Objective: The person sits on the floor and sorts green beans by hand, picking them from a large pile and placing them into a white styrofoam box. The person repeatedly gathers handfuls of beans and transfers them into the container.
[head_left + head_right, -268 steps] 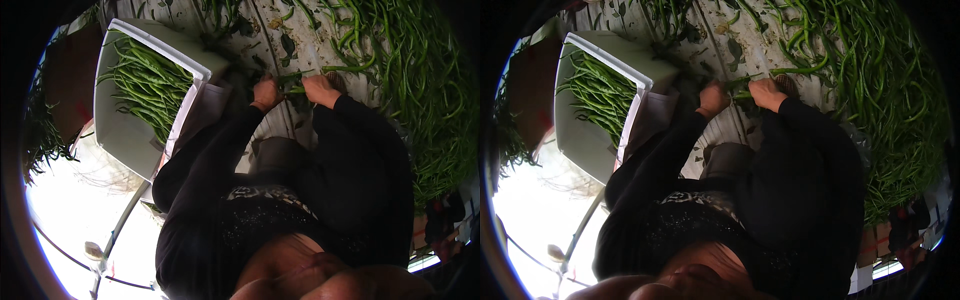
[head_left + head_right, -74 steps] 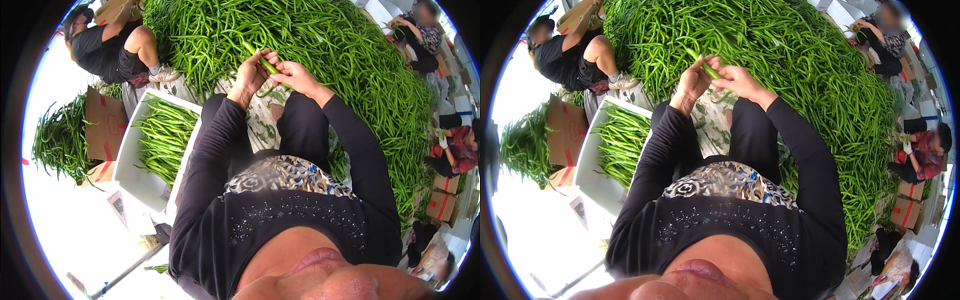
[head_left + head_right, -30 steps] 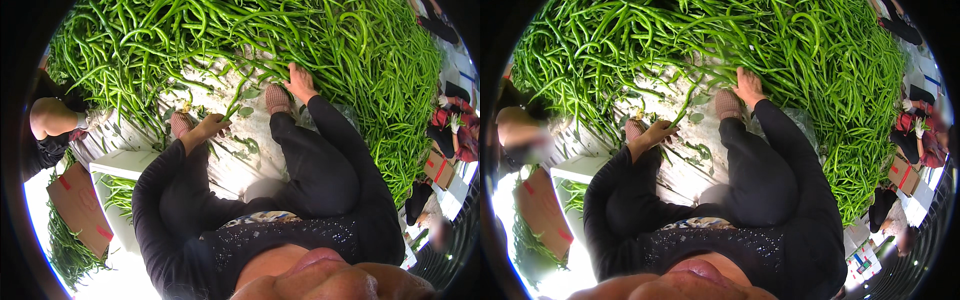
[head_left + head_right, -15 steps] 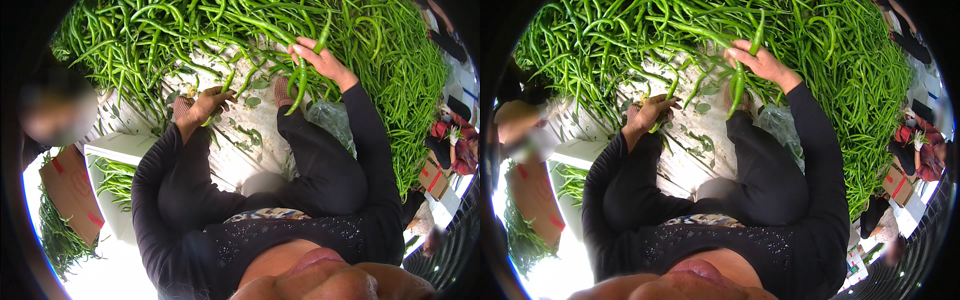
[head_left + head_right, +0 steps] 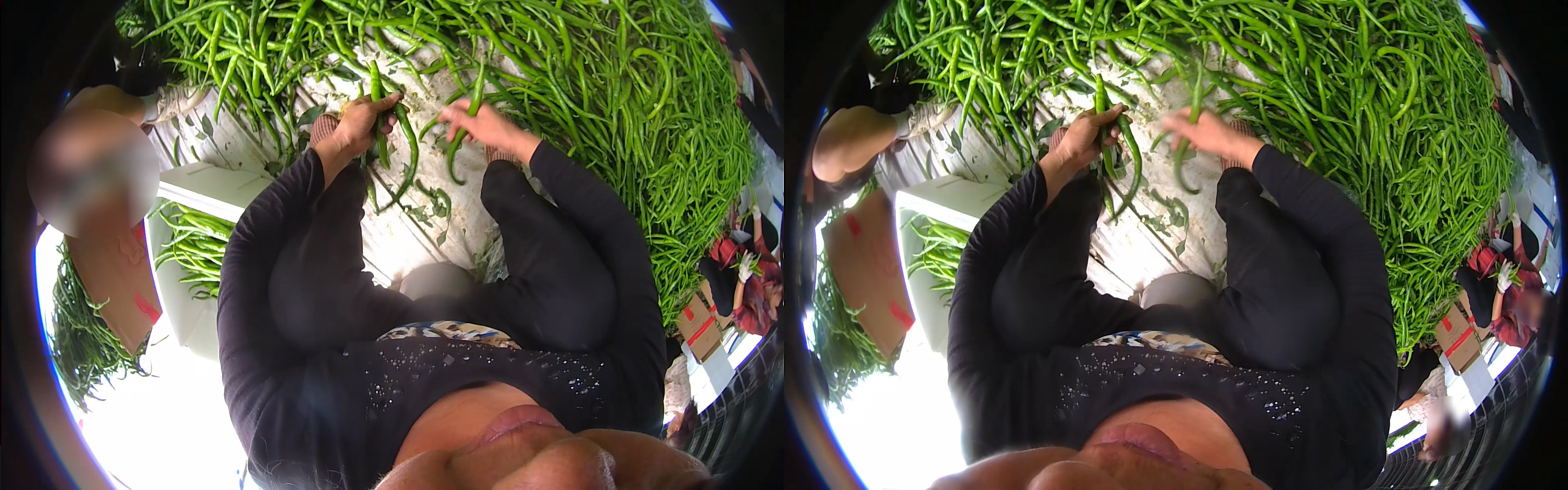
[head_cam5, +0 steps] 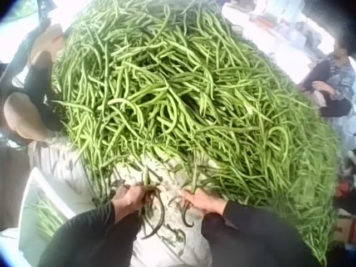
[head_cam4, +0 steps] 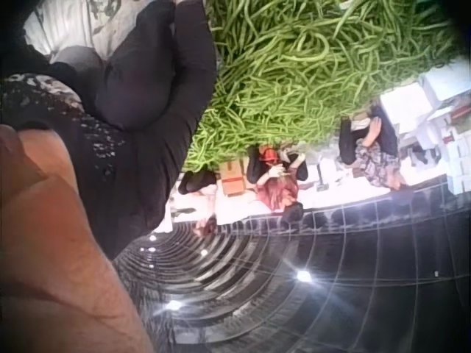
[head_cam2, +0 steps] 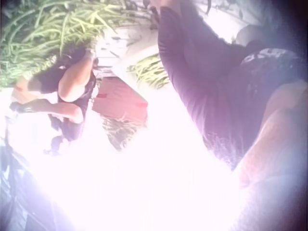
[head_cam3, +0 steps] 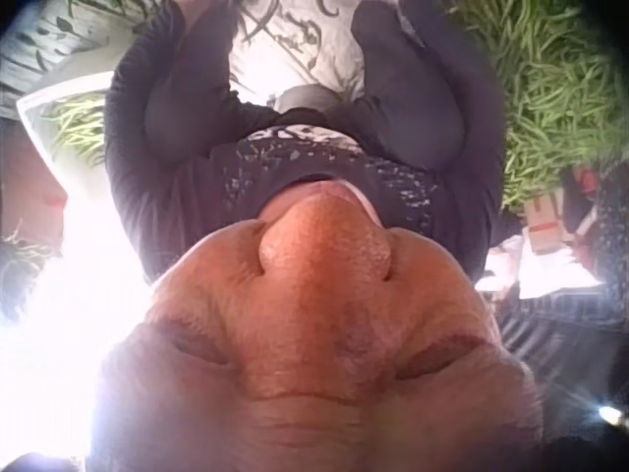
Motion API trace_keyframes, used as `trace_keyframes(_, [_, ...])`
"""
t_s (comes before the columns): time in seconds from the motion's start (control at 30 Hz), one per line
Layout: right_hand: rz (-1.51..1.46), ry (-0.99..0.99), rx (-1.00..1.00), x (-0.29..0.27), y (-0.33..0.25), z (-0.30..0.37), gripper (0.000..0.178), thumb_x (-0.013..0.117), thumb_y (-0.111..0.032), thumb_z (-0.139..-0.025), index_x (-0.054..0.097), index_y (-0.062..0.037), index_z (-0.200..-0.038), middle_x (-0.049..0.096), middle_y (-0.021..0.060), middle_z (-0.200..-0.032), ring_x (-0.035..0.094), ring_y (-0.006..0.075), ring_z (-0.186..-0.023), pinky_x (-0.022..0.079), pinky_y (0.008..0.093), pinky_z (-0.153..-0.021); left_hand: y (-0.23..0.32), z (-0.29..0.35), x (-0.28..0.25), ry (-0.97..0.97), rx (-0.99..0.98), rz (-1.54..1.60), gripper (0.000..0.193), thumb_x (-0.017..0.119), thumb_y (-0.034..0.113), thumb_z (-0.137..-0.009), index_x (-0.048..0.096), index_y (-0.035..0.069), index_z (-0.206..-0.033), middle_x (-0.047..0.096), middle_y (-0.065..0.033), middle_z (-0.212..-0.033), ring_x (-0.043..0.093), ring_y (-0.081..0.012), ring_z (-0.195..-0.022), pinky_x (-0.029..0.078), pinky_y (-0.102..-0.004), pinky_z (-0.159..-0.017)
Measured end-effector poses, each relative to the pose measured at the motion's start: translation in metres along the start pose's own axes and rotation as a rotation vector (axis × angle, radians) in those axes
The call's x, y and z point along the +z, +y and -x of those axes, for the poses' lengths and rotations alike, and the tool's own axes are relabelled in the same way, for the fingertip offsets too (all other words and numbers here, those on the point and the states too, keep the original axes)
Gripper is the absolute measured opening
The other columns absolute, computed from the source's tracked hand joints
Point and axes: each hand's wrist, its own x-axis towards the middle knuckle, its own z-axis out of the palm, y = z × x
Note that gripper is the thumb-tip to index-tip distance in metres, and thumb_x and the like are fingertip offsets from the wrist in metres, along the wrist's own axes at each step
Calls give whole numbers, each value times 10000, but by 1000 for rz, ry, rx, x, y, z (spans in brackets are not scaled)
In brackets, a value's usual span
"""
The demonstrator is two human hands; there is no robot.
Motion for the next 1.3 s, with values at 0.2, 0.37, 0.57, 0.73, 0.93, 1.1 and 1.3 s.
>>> trace_keyframes(0.2, [-78, -96, 188, 0, 2, -24, 405, 550, -416, -933, 590, -29, -1044, 659, 50, -787, 544, 62, -625, 413, 197, -532, -31, -18, -41, -5, -121, -6, 234, 517, 142, -962, 574, -27, -1114, 643, -98, -924, 533, -111, -614, 458, -229, -541])
trace_keyframes(0.37, [169, -268, 142, -10, 3, -41, 566, 673, -240, -865, 427, -31, -1330, 638, 98, -1077, 609, 144, -836, 497, 266, -645, -55, -19, -59, 53, -247, -15, 161, 555, 132, -939, 574, -6, -1021, 662, -118, -902, 605, -169, -625, 551, -298, -589])
trace_keyframes(0.57, [1227, 458, 3, -70, 45, -54, 423, 679, -200, -812, 412, -38, -1096, 509, 190, -1142, 590, 353, -1017, 515, 438, -798, -63, -27, -86, 34, -238, 72, 153, 557, 158, -940, 588, 9, -952, 622, -85, -780, 590, -180, -624, 553, -345, -616])
trace_keyframes(0.73, [1394, 453, -2, -70, 62, -50, 431, 699, -233, -798, 424, -36, -1064, 535, 180, -1110, 621, 355, -927, 540, 424, -707, -58, -19, -79, 69, -224, -71, 178, 558, 166, -940, 590, -9, -943, 622, -88, -758, 608, -191, -604, 541, -322, -538])
trace_keyframes(0.93, [1296, 661, -11, -82, 65, -30, 361, 694, -270, -802, 482, -35, -976, 588, 155, -991, 595, 331, -977, 515, 430, -759, -71, -23, -86, 296, -255, -262, 203, 537, 127, -929, 551, -74, -908, 599, -161, -756, 584, -247, -541, 489, -328, -432])
trace_keyframes(1.1, [1308, 462, -20, -86, 70, -22, 246, 629, -176, -837, 500, -46, -1002, 589, 164, -1013, 584, 325, -995, 495, 442, -797, -51, -17, -66, 167, -97, -219, 179, 567, 123, -911, 560, -49, -961, 631, -151, -835, 568, -172, -540, 419, -265, -399])
trace_keyframes(1.3, [719, 340, -398, -33, 14, -13, 200, 565, -207, -911, 517, -47, -1019, 557, 120, -911, 573, 267, -846, 469, 386, -762, -13, 7, 6, -158, 153, -223, 425, 699, 143, -835, 540, -3, -1201, 620, -51, -994, 550, -95, -718, 410, -200, -510])
